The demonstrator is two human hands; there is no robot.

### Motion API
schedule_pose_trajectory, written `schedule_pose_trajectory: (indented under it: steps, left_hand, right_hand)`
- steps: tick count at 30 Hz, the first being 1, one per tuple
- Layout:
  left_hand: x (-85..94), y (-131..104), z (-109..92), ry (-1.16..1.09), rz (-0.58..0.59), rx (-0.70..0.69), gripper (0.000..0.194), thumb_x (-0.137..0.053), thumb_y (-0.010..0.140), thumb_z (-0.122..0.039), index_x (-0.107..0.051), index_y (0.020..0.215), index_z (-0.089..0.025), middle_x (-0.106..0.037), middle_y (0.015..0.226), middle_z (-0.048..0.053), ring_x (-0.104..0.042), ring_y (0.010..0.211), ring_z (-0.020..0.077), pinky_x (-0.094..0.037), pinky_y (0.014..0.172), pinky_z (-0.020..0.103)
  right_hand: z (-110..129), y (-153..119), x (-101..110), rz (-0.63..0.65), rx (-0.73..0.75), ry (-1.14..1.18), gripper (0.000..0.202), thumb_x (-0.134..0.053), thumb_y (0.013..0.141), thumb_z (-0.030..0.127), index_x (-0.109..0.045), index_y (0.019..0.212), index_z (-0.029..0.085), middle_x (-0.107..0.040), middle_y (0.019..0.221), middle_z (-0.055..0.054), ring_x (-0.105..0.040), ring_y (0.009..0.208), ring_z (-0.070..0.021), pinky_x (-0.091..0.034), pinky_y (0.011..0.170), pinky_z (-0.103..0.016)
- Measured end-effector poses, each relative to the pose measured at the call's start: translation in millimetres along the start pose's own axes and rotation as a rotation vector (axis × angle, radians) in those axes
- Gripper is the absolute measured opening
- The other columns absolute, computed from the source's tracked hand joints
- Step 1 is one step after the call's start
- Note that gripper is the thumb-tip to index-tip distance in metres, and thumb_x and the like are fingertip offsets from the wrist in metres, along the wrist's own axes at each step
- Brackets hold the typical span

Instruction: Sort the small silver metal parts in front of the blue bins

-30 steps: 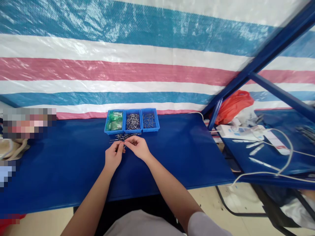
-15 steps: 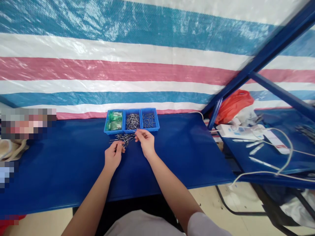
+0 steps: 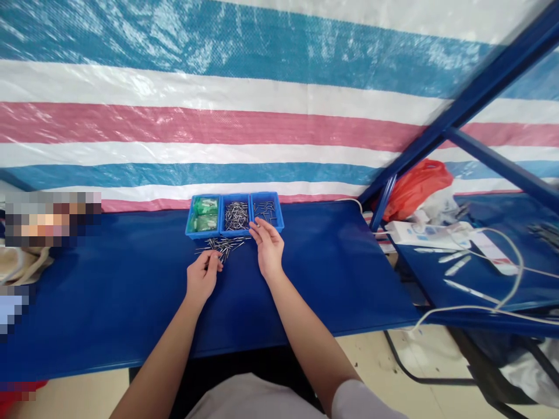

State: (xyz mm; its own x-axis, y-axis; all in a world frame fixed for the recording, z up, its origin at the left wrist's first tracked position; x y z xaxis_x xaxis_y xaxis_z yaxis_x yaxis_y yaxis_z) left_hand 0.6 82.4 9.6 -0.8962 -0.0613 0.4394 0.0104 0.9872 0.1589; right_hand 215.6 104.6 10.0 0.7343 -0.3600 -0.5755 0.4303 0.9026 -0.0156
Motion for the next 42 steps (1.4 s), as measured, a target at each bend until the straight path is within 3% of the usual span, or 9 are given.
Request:
schedule_pose_trajectory:
  steps: [6, 9, 12, 16, 18, 23, 36, 42]
  left_hand:
    - [0.2, -0.1, -1.1, -0.001, 0.000, -0.008, 0.031, -0.047, 0.095, -0.044, -0.067, 0.095, -0.020, -0.068, 0.069, 0.001, -0.066, 0.063, 0.0129, -0.053, 0.065, 0.023]
    - [0.3, 0.0, -1.3, 0.003, 0.003, -0.007, 0.030, -0.048, 0.095, -0.044, -0.067, 0.095, -0.020, -0.068, 0.069, 0.000, -0.066, 0.063, 0.0126, -0.053, 0.066, 0.023]
    - [0.2, 0.2, -1.5, 0.015, 0.010, -0.012, 0.030, -0.048, 0.095, -0.043, -0.067, 0.096, -0.020, -0.068, 0.070, 0.000, -0.066, 0.063, 0.0123, -0.052, 0.067, 0.023]
    - [0.1, 0.3, -1.5, 0.009, 0.013, -0.039, 0.031, -0.048, 0.095, -0.045, -0.067, 0.098, -0.020, -0.068, 0.071, 0.000, -0.066, 0.064, 0.0128, -0.052, 0.068, 0.024]
    - [0.2, 0.2, -0.7, 0.003, 0.009, -0.043, 0.032, -0.048, 0.095, -0.046, -0.067, 0.098, -0.020, -0.069, 0.071, 0.001, -0.066, 0.064, 0.0130, -0.053, 0.068, 0.024]
    - [-0.3, 0.0, -0.3, 0.018, 0.013, -0.040, 0.032, -0.048, 0.095, -0.046, -0.067, 0.097, -0.020, -0.068, 0.070, 0.000, -0.066, 0.064, 0.0133, -0.052, 0.067, 0.024]
    - [-1.0, 0.7, -2.9, 0.043, 0.017, -0.047, 0.029, -0.048, 0.095, -0.042, -0.067, 0.094, -0.021, -0.069, 0.071, 0.000, -0.066, 0.064, 0.0129, -0.051, 0.068, 0.024]
    - [-0.9, 0.6, -2.2, 0.034, 0.021, -0.044, 0.028, -0.048, 0.095, -0.042, -0.066, 0.095, -0.020, -0.068, 0.071, 0.000, -0.066, 0.065, 0.0125, -0.051, 0.068, 0.023]
  right_hand:
    - [3.3, -1.4, -3.2, 0.024, 0.047, -0.071, 0.034, -0.074, 0.080, 0.037, -0.068, 0.109, 0.020, -0.064, 0.129, -0.010, -0.067, 0.112, -0.0269, -0.054, 0.099, -0.047]
    - [4.4, -6.2, -9.4, 0.106, 0.100, -0.241, 0.025, -0.068, 0.085, 0.038, -0.069, 0.103, 0.020, -0.071, 0.113, -0.009, -0.070, 0.098, -0.0226, -0.058, 0.086, -0.040]
    - [1.8, -17.4, -26.3, 0.298, 0.184, -0.563, 0.017, -0.061, 0.090, 0.033, -0.071, 0.096, 0.020, -0.074, 0.096, -0.007, -0.069, 0.088, -0.0204, -0.057, 0.081, -0.038]
    - [-7.7, -42.9, -55.7, 0.651, 0.435, -0.952, 0.022, -0.055, 0.092, 0.018, -0.072, 0.105, 0.023, -0.072, 0.112, -0.007, -0.063, 0.108, -0.0219, -0.048, 0.099, -0.043]
    - [-15.3, -49.2, -59.6, 0.725, 0.494, -1.071, 0.027, -0.054, 0.092, 0.014, -0.071, 0.110, 0.023, -0.069, 0.120, -0.008, -0.059, 0.116, -0.0234, -0.045, 0.102, -0.046]
    - [-29.6, -48.3, -55.0, 0.776, 0.511, -1.241, 0.036, -0.054, 0.088, 0.006, -0.070, 0.115, 0.023, -0.065, 0.128, -0.008, -0.052, 0.124, -0.0280, -0.044, 0.101, -0.050]
    - [-24.6, -46.9, -56.3, 0.776, 0.541, -1.067, 0.037, -0.047, 0.085, 0.000, -0.071, 0.103, 0.021, -0.071, 0.100, -0.008, -0.061, 0.099, -0.0218, -0.053, 0.093, -0.040]
    - [-25.2, -46.5, -56.0, 0.770, 0.534, -1.094, 0.039, -0.049, 0.081, -0.003, -0.072, 0.103, 0.021, -0.071, 0.107, -0.008, -0.062, 0.105, -0.0226, -0.052, 0.097, -0.041]
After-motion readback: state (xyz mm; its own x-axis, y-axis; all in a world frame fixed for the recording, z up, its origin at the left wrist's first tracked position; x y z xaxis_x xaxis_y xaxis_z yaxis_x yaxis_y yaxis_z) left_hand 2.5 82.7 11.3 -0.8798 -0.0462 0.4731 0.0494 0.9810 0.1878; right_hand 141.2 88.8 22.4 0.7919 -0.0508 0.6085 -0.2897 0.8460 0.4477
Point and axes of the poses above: each hand's wrist, its own y-axis towards the middle knuckle, its own x-axis out of the back of the hand, z = x × y, the point moved 8 cm from there along y, towards the middle knuckle
